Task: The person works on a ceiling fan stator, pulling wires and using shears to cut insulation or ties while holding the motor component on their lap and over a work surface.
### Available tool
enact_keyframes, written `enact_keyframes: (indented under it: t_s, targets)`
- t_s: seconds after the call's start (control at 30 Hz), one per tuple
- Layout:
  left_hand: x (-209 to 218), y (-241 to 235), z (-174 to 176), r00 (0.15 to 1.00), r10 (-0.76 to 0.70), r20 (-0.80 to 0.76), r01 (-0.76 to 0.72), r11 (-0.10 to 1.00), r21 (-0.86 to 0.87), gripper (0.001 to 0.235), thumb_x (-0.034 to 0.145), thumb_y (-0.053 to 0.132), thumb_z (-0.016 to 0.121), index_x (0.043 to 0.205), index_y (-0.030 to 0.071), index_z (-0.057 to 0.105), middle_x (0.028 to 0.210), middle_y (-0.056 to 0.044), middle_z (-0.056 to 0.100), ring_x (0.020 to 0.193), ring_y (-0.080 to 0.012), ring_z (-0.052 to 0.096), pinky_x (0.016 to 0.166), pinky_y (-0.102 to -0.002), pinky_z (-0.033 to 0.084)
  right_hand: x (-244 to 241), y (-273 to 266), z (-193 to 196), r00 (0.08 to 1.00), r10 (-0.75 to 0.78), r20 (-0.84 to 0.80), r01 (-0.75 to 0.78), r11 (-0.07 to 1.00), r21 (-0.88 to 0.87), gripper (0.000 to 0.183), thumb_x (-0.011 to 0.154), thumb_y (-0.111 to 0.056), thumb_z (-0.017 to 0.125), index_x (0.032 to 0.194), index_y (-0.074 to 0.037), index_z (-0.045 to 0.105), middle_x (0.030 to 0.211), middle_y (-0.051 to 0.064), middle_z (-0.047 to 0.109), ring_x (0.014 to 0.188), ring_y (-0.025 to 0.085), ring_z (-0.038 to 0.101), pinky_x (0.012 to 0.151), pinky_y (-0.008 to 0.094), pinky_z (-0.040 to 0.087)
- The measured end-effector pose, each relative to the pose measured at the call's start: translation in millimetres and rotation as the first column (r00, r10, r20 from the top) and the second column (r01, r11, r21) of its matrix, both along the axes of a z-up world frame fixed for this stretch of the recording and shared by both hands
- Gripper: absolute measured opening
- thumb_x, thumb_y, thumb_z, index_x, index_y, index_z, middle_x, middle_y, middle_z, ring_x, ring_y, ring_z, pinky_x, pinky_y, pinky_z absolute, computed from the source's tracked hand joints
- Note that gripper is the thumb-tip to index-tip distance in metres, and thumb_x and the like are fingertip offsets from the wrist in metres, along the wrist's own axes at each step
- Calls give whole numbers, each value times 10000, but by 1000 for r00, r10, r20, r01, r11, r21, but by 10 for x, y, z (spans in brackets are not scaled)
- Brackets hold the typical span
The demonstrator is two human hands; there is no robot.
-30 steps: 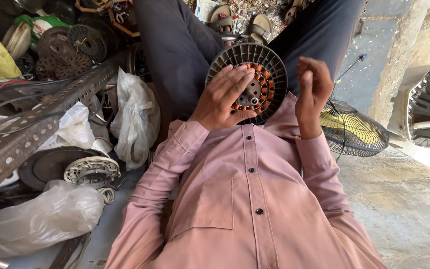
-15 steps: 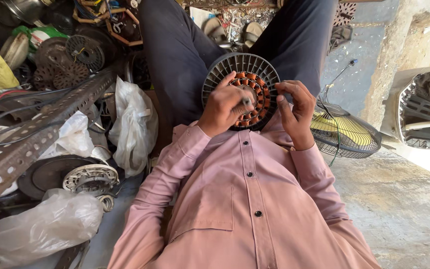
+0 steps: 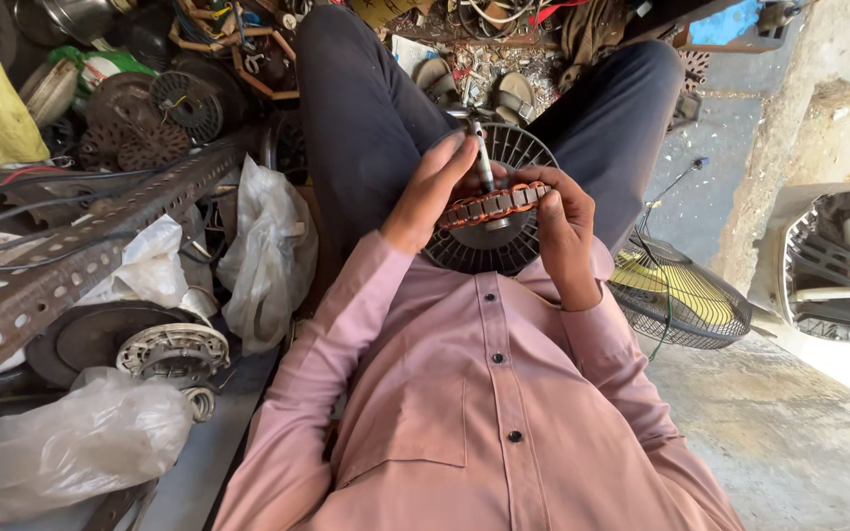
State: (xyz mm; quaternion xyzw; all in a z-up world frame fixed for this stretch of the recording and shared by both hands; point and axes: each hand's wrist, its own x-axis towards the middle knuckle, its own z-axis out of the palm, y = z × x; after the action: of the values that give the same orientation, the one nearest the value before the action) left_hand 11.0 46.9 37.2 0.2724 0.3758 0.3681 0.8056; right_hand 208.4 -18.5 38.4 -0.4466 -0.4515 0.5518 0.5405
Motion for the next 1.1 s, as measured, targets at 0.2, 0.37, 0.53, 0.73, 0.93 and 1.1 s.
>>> enact_keyframes:
  t_s: [0.2, 0.37, 0.53, 0.73, 0.93, 1.1]
  targets:
    - [38, -235, -30, 993, 113, -27, -106, 977, 186, 618, 1058, 372, 589, 1507, 7, 370, 1212, -172, 684, 1102, -180, 683, 968, -325, 569, -55, 13, 85, 998, -33, 59, 37, 997, -73, 503, 1134, -423, 500, 1294, 39, 621, 1122, 51, 704, 998, 98, 653, 895, 258, 539]
    - [44, -307, -47, 982, 184, 42, -188, 968, 167, 520, 1104, 377, 557, 1441, -9, 470, 1289, -157, 680, 1158, -199, 681, 1047, -345, 542, -82, 71, 186, 982, -38, 185, 58, 993, -105, 440, 1148, -348, 510, 1331, 34, 627, 1094, 40, 714, 961, 77, 635, 880, 239, 518]
    - [-82, -300, 235, 736, 546, -402, -67, 648, 758, 327, 1059, 194, 658, 1312, 2, 580, 1334, -119, 636, 1225, -286, 658, 1047, -358, 535, -132, 25, 251, 981, -93, 170, 119, 981, -151, 340, 1119, -234, 585, 1307, 46, 630, 1094, 42, 689, 923, 73, 608, 818, 227, 502]
    - [32, -412, 422, 673, 633, -383, 171, 371, 913, 227, 896, 47, 832, 1072, 15, 692, 1219, -136, 673, 1116, -328, 711, 957, -410, 615, -123, 96, 422, 965, -138, 222, 146, 989, -16, 347, 1071, -172, 634, 1326, 59, 592, 1216, 117, 670, 1121, 140, 649, 955, 266, 530]
    - [47, -402, 351, 632, 694, -346, 186, 298, 936, 196, 890, -8, 822, 1060, 1, 726, 1136, -145, 708, 1070, -344, 733, 922, -418, 632, -148, 139, 591, 906, -171, 387, 70, 963, 262, 232, 999, -119, 717, 1167, 37, 675, 1211, 203, 666, 1116, 260, 684, 959, 320, 571]
    - [87, -414, 366, 631, 694, -347, 143, 336, 931, 183, 871, -26, 804, 1030, 16, 725, 1108, -131, 706, 1050, -331, 729, 910, -410, 628, 84, 427, 526, 869, -205, 450, 70, 952, 298, 185, 986, -84, 667, 1136, 19, 703, 1114, 162, 714, 1028, 210, 687, 904, 328, 539]
